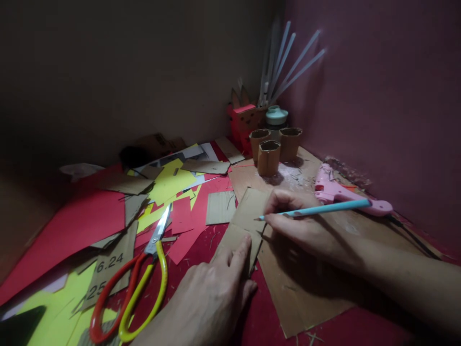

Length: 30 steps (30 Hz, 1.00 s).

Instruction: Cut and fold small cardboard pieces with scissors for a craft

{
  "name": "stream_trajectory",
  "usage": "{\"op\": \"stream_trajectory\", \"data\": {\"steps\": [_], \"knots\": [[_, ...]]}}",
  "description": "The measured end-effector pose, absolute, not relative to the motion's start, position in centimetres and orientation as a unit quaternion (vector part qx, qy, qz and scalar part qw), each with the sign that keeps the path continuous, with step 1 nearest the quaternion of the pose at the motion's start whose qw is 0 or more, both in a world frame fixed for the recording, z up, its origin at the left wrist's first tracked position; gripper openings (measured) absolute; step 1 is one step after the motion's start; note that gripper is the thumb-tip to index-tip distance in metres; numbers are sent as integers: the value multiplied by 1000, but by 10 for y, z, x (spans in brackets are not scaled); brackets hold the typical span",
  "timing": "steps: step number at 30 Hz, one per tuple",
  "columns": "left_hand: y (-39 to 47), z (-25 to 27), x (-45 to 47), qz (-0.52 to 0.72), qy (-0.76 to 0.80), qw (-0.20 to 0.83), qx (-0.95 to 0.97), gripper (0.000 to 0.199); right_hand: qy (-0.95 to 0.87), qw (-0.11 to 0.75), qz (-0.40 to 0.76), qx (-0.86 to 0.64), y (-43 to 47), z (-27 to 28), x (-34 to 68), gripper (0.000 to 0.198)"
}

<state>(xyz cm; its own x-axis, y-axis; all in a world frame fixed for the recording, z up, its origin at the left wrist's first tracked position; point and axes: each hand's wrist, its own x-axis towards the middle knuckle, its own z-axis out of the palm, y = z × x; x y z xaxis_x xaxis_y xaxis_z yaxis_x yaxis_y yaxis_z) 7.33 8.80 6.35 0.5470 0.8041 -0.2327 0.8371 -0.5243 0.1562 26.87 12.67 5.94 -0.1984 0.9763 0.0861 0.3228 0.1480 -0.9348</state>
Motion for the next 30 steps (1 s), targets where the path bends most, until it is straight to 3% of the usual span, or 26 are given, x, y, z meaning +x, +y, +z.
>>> {"op": "stream_trajectory", "data": {"steps": [3,13,22,30], "knots": [[89,64,74,-70,477,121,868,60,-675,449,361,-461,129,49,266,14],[94,59,76,-158,480,137,852,61,-812,416,234,-335,132,35,264,18],[93,66,79,-164,483,149,847,49,-840,390,237,-294,136,21,257,16],[81,66,74,-107,474,122,865,55,-858,341,246,-293,141,16,261,17]]}}
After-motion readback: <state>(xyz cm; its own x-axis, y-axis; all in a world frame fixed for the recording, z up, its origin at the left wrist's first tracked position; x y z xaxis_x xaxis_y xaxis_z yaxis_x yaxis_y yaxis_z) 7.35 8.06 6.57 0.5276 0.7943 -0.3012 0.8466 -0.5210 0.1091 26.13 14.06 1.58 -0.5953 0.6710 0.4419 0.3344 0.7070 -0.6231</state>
